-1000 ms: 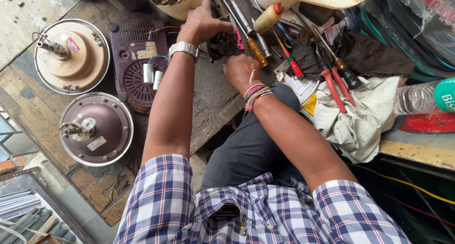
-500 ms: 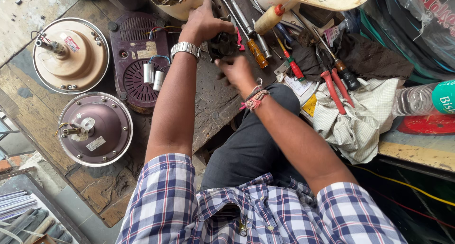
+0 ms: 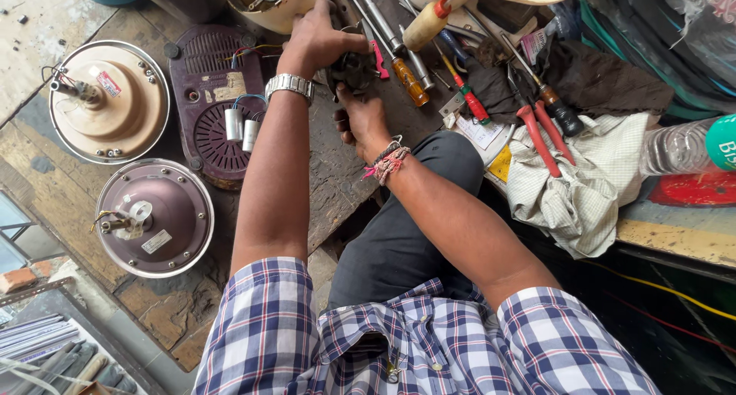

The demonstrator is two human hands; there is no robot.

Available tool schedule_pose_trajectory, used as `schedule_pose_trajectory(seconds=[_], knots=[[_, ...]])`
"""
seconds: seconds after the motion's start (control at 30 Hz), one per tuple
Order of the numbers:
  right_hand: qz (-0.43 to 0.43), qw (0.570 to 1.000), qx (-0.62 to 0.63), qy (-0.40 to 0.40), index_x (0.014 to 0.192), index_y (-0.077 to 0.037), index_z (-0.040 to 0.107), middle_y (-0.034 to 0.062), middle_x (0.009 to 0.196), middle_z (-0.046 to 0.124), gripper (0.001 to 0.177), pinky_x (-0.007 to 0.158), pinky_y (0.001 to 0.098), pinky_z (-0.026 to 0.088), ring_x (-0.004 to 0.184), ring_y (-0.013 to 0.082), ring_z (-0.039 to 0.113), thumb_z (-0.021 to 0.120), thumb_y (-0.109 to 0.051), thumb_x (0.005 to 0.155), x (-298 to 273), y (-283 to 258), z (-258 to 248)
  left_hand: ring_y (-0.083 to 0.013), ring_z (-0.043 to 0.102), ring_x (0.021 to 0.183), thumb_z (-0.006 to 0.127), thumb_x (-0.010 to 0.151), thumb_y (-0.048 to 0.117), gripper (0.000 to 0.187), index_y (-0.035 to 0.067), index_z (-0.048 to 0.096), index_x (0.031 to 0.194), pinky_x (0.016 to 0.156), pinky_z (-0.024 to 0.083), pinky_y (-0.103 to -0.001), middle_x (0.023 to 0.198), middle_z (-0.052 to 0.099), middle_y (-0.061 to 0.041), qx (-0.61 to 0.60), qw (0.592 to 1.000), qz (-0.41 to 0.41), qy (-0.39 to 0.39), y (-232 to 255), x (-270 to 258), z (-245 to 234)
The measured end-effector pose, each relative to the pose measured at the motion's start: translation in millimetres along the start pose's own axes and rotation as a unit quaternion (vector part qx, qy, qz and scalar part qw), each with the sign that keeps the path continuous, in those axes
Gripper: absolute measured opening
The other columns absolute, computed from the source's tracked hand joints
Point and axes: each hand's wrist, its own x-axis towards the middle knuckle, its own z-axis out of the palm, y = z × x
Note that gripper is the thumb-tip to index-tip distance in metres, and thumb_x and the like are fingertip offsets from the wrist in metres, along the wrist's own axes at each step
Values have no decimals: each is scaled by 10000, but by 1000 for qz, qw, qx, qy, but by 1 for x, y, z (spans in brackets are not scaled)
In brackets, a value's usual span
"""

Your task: The person uses a screwdriver to loosen and remove screws from a small electric motor housing. They then separate the motor casing, inspect the internal components, and manipulate the wires and rotor assembly.

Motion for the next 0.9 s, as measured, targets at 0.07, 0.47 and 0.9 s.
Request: schedule_pose_trajectory(seconds=[0.07,0.47,0.9], knots=[[-15,1000,-1,7,1001,-63,617,35,635,604,302,337,266,358,441,116,518,700,-346,935,0,3,2,-407,594,1235,871,581,645,1053,62,513,1382,1005,485,-493,1314,611,-260,-6,1000,4,3,-1,0,0],[-20,999,46,0,907,-39,644,36,713,683,192,398,262,436,550,115,613,698,-220,940,14,17,-8,-399,574,1259,861,598,633,1016,54,525,1362,999,488,-498,1337,603,-248,3,1000,11,7,-3,2,3],[-33,998,61,-6,926,-90,616,20,703,656,183,398,263,410,545,118,584,709,-247,927,13,19,-3,-406,553,1285,859,563,616,1043,106,504,1401,1041,451,-518,1373,562,-261,4,1000,-24,-13,16,-13,-11]])
